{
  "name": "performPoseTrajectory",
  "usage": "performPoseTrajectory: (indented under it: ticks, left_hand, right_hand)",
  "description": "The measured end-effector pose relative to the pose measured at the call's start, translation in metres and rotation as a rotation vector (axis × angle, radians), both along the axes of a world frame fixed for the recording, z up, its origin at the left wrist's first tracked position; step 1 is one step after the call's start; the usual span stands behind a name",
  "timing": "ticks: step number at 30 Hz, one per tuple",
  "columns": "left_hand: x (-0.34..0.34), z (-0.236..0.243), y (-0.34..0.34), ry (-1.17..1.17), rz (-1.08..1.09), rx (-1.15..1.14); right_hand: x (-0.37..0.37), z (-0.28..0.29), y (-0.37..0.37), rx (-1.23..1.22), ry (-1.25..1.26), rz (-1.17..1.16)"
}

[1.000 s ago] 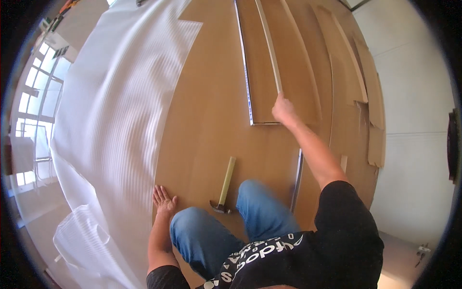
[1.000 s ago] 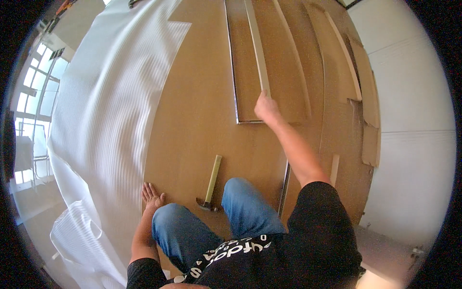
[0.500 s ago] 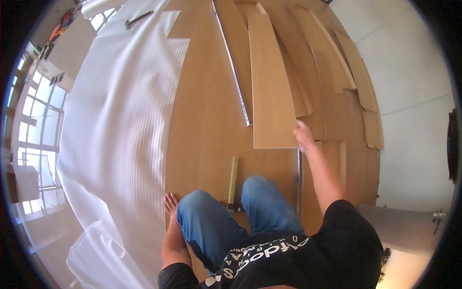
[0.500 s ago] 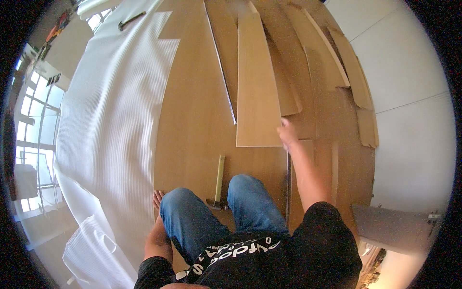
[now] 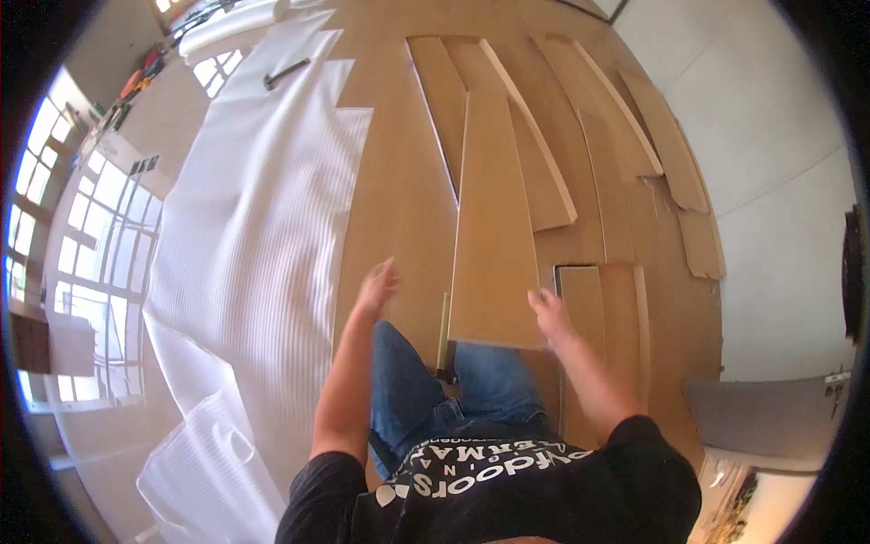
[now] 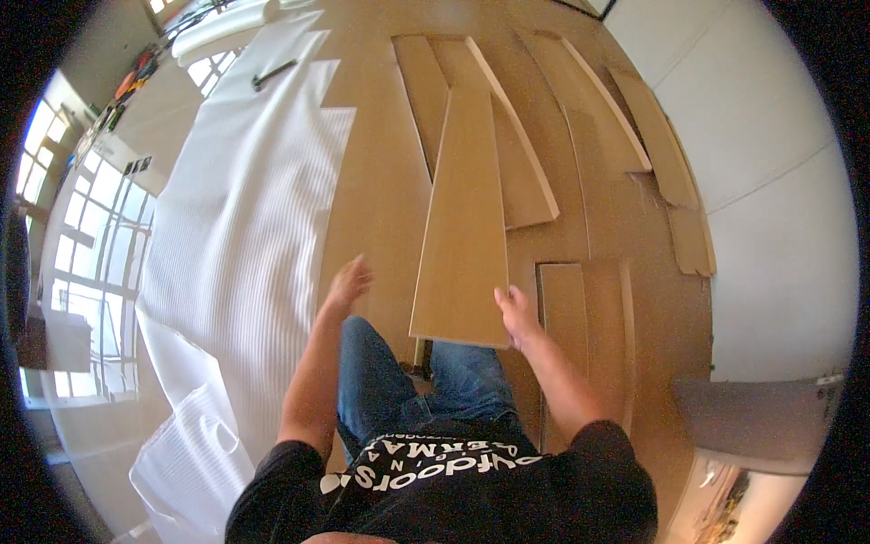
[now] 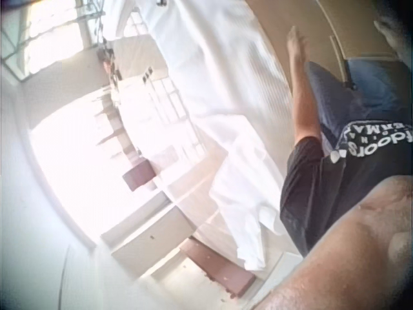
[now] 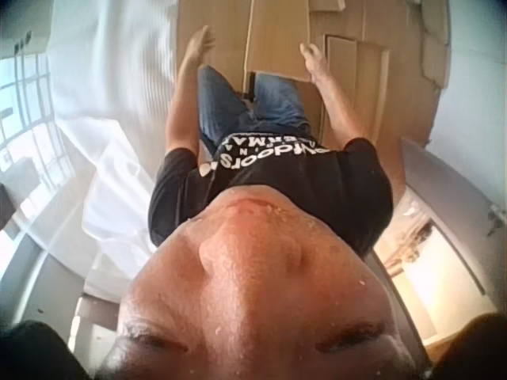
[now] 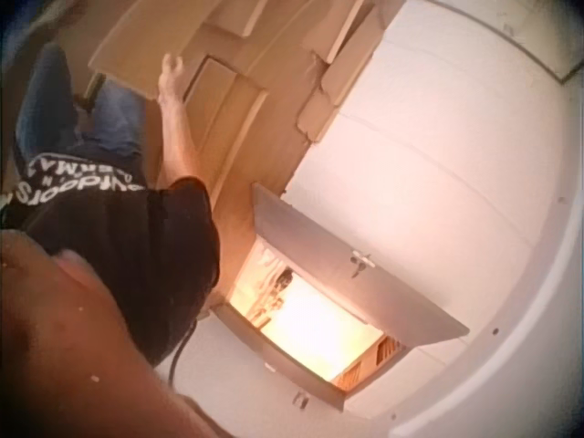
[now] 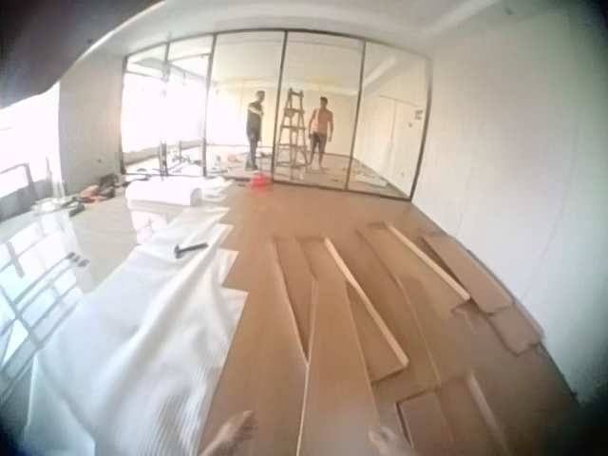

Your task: The person installs laminate flooring by laying down underlayment, positioning floor planks, tapping them together with a hammer, and marking planks with a pencil and square for cutting.

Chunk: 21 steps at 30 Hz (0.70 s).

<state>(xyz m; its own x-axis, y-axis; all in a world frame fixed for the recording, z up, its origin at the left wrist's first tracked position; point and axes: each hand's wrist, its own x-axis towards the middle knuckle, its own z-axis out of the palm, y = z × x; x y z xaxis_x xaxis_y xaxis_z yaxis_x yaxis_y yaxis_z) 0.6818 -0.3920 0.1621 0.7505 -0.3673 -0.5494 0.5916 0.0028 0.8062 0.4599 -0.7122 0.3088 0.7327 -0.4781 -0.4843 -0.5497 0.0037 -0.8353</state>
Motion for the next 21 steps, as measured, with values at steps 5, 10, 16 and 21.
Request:
performPoseTrajectory:
  ticks: [5, 10, 16, 21]
  left_hand:
    - [-0.006, 0.031, -0.133, 0.333, -0.314, -0.493]
    - [-0.076, 0.033, -0.194, -0.404, -0.292, -0.129]
    - [-0.196, 0.145, -0.190, -0.114, 0.057, -0.492]
    - [-0.148, 0.192, -0.077, -0.361, -0.959, -0.233]
  right_hand:
    - [-0.076, 0.036, 0.077, 0.226, 0.059, -0.141]
    - [-0.111, -0.015, -0.003, 0.361, 0.315, -0.163]
    - [-0.100, 0.067, -0.040, -0.323, 0.132, -0.304]
    - [-0.130, 0.140, -0.010, -0.748, 0.085, -0.112]
